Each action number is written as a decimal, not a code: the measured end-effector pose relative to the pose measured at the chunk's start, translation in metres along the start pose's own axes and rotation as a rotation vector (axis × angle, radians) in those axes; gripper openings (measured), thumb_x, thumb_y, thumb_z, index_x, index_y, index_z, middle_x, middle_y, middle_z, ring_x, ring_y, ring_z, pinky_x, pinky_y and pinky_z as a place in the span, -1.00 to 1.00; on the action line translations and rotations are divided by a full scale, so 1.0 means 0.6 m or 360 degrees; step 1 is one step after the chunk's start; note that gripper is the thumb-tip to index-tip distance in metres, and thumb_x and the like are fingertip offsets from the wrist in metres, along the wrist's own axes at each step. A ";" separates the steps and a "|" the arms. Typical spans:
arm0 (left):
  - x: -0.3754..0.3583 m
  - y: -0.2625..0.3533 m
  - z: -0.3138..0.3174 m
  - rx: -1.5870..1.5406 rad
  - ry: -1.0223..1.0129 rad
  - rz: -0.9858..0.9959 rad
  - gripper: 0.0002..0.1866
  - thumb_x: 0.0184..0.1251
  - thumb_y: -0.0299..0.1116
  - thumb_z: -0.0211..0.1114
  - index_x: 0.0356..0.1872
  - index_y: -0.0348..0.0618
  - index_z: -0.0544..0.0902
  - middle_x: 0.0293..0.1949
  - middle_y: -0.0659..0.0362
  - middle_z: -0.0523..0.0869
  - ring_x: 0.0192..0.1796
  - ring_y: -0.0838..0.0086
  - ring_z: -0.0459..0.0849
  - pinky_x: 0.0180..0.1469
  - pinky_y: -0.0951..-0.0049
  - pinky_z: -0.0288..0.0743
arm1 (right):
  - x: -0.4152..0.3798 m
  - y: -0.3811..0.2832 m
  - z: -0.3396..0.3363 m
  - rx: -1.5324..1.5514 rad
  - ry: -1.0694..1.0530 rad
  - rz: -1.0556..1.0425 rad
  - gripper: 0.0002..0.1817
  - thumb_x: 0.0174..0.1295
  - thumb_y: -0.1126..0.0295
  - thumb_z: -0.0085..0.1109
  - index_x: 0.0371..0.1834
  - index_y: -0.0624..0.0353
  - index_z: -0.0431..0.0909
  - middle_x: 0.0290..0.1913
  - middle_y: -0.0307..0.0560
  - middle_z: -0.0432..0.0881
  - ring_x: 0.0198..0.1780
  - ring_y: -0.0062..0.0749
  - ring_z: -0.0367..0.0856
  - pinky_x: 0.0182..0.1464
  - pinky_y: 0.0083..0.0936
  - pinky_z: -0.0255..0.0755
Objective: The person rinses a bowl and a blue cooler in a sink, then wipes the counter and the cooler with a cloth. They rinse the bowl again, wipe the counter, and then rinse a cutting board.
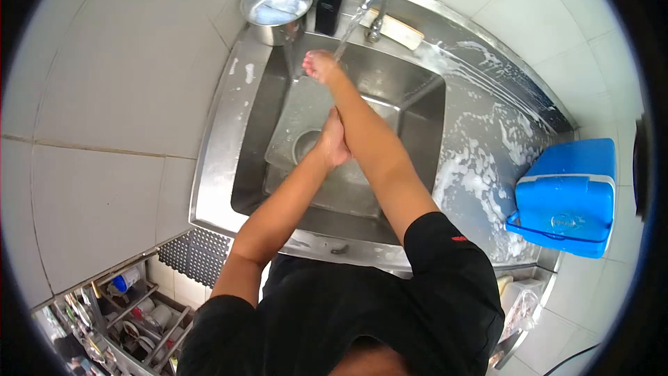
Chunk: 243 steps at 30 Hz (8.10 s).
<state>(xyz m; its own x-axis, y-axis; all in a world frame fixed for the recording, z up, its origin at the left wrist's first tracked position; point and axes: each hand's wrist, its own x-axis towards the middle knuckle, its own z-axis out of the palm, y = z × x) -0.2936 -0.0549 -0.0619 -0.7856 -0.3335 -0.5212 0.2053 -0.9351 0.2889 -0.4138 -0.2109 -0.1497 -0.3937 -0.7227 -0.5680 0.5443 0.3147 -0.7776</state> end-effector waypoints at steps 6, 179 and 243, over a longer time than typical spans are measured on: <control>0.124 0.059 -0.035 -0.0100 0.0274 0.0460 -0.47 0.38 0.11 -0.21 0.11 -0.08 0.36 0.04 0.05 0.51 0.00 0.27 0.55 0.07 0.17 0.46 | -0.009 0.079 -0.093 -0.1175 -0.0249 -0.0613 -0.90 0.03 0.42 0.08 -0.49 0.18 0.56 -0.47 -0.03 0.63 -0.42 -0.19 0.62 -0.34 -0.36 0.49; -0.290 -0.034 -0.106 0.1867 0.0208 0.0797 -0.72 0.39 -0.35 0.06 0.00 -0.33 0.44 -0.26 0.19 0.64 -0.29 0.61 0.62 -0.45 0.69 0.36 | -0.504 -0.165 -0.391 -0.0939 0.0624 -0.1598 -0.66 0.13 0.12 0.21 -0.37 0.23 0.52 -0.42 -0.08 0.56 -0.34 -0.39 0.49 -0.27 -0.41 0.36; 0.137 0.192 -0.132 0.1761 0.0293 -0.0054 -0.62 0.33 -0.20 0.03 0.10 -0.12 0.39 -0.07 0.12 0.49 -0.15 0.30 0.49 -0.26 0.14 0.48 | -0.949 -0.203 -0.860 -0.0034 0.2155 -0.1829 -0.53 0.06 0.05 0.31 -0.42 0.28 0.39 -0.61 -0.14 0.48 -0.62 -0.44 0.45 -0.56 -0.56 0.36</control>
<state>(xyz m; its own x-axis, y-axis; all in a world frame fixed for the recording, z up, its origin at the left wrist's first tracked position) -0.2883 -0.1994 -0.1353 -0.6638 -0.4081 -0.6268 -0.5183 -0.3532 0.7789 -0.6384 0.4796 0.1294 -0.8164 0.3981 0.4184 -0.4239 0.0788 -0.9023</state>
